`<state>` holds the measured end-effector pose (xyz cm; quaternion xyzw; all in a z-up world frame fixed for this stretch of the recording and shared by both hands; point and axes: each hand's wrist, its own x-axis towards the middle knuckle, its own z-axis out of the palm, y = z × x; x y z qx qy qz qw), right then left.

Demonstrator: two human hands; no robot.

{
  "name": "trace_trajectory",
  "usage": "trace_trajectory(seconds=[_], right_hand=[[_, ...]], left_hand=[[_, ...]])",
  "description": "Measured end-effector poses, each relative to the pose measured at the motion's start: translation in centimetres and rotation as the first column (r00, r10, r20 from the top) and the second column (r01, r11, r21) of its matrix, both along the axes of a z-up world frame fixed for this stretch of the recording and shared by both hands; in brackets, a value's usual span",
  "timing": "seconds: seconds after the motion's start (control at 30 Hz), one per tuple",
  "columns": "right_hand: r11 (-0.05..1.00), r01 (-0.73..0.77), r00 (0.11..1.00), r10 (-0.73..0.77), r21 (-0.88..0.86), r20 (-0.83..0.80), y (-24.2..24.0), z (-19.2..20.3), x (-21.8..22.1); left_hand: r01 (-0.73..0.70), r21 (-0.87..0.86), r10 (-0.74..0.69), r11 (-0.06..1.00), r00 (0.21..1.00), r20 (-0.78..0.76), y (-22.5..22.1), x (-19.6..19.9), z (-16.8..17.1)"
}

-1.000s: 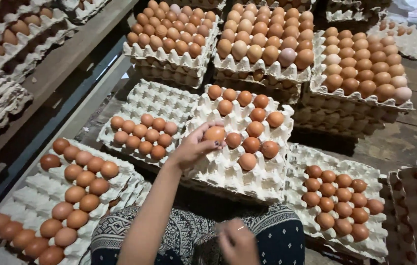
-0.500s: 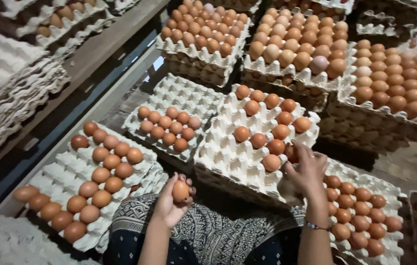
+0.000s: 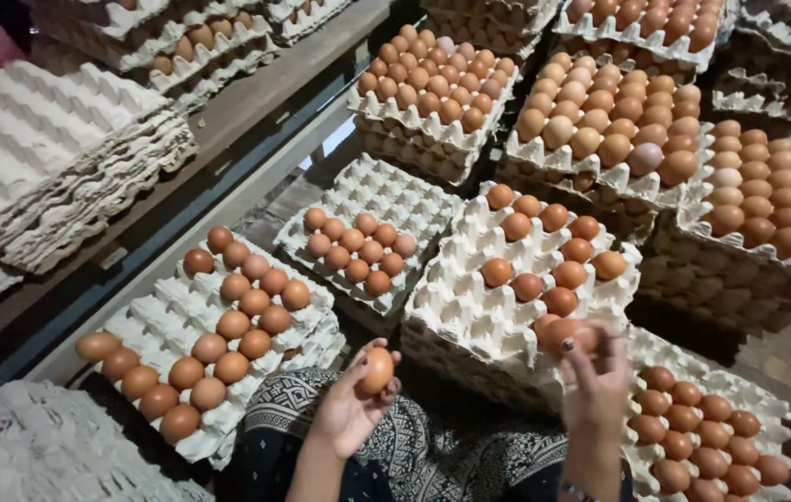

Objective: A person is manually sorting eggs by picking them up and placing them into cardboard egg trays.

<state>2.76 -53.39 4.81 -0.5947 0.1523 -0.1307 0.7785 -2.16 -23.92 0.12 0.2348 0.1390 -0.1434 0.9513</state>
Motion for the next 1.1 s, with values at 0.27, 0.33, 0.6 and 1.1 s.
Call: trace_trajectory(seconds=[0.27, 0.33, 0.6, 1.1], right_hand=[[0.808, -0.448, 0.866, 0.498, 0.383, -0.039, 10.9, -5.3, -3.6], [0.793, -0.466, 0.838, 0.538, 0.393, -0.092, 12.8, -6.8, -4.7], [0.833, -0.418, 0.843, 0.505, 0.361, -0.188, 15.3, -6.5, -6.1], [0.822, -0.409, 0.85, 0.501, 0.397, -0.162, 15.6, -5.3, -6.3]], left_hand=[[0.03, -0.23, -0.035, 0.973, 0.999, -0.016, -0.8, -1.0, -0.8], [0.003, -0.216, -0.015, 0.976, 0.999, -0.051, -0.5, -1.2, -0.7], [-0.077, -0.2, 0.056, 0.977, 0.993, -0.106, 1.5, -2.5, -0.7], [-0.011, -0.221, 0.005, 0.975, 1.0, -0.026, 1.7, -3.1, -2.5]])
